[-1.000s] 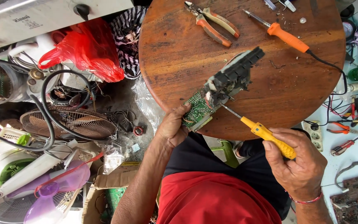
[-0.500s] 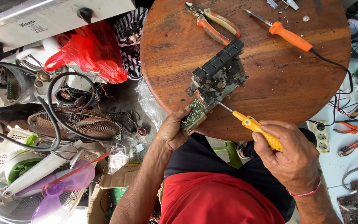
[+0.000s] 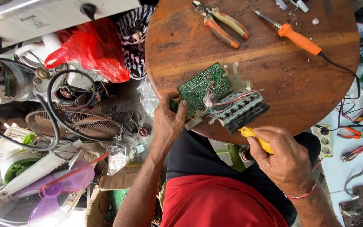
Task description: The person uses a soldering iron and screwdrivers to work on a circuit board placed on a round wooden table. They flip the board, remove components, and manipulate wires while seated in a cluttered workshop.
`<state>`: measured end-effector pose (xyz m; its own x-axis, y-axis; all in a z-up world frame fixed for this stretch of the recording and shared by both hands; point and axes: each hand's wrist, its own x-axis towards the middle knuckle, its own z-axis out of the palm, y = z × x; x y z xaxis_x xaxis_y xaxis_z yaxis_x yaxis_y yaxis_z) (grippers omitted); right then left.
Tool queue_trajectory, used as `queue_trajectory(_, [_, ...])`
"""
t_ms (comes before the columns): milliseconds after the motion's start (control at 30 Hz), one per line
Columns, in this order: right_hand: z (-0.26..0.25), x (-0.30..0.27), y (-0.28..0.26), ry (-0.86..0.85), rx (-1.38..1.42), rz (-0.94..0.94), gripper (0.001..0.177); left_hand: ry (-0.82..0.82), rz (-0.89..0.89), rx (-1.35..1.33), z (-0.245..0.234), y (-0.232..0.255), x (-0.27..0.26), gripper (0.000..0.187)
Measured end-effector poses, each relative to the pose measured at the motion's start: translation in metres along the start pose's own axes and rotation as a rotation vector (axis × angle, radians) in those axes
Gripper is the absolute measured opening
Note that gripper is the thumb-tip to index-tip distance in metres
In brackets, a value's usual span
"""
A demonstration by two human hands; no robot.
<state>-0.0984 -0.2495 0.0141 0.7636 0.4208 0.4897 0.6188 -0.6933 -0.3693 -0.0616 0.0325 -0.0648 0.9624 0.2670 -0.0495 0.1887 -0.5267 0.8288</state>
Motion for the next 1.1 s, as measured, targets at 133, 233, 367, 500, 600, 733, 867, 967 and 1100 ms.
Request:
queue_trajectory(133, [0.001,-0.01,0.009,-0.01,0.008,0.05,0.016,0.055,0.028,-0.066,0.013,-0.017,-0.002,0.037])
queue_trajectory(233, [0.002,-0.009,0.015,-0.007,0.054,0.089,0.017,0.125,0.258,0.095,0.015,-0.017,0.006,0.052])
queue_trajectory(367, [0.005,-0.009,0.025,0.012,0.078,0.142,0.015,-0.056,0.536,0.42,0.006,-0.01,0.013,0.066])
queue_trajectory(500, [0.004,-0.001,0.031,0.014,0.098,0.158,0.015,-0.154,0.65,0.461,0.004,0.003,0.02,0.064])
queue_trajectory(600, [0.004,0.003,0.033,0.016,0.096,0.192,0.014,-0.138,0.68,0.482,0.006,0.005,0.026,0.073])
queue_trajectory(733, [0.005,0.005,0.037,0.031,0.13,0.213,0.012,-0.125,0.63,0.418,0.007,0.003,0.032,0.072])
queue_trajectory(867, [0.007,0.002,0.037,0.034,0.283,0.372,0.013,-0.126,0.614,0.441,0.007,-0.005,0.033,0.08])
queue_trajectory(967, [0.012,-0.001,0.042,0.029,0.315,0.437,0.015,-0.228,0.637,0.564,0.007,0.002,0.034,0.071])
queue_trajectory(1100, [0.013,-0.012,0.052,0.043,0.33,0.515,0.014,-0.162,0.684,0.521,0.018,-0.011,0.04,0.052])
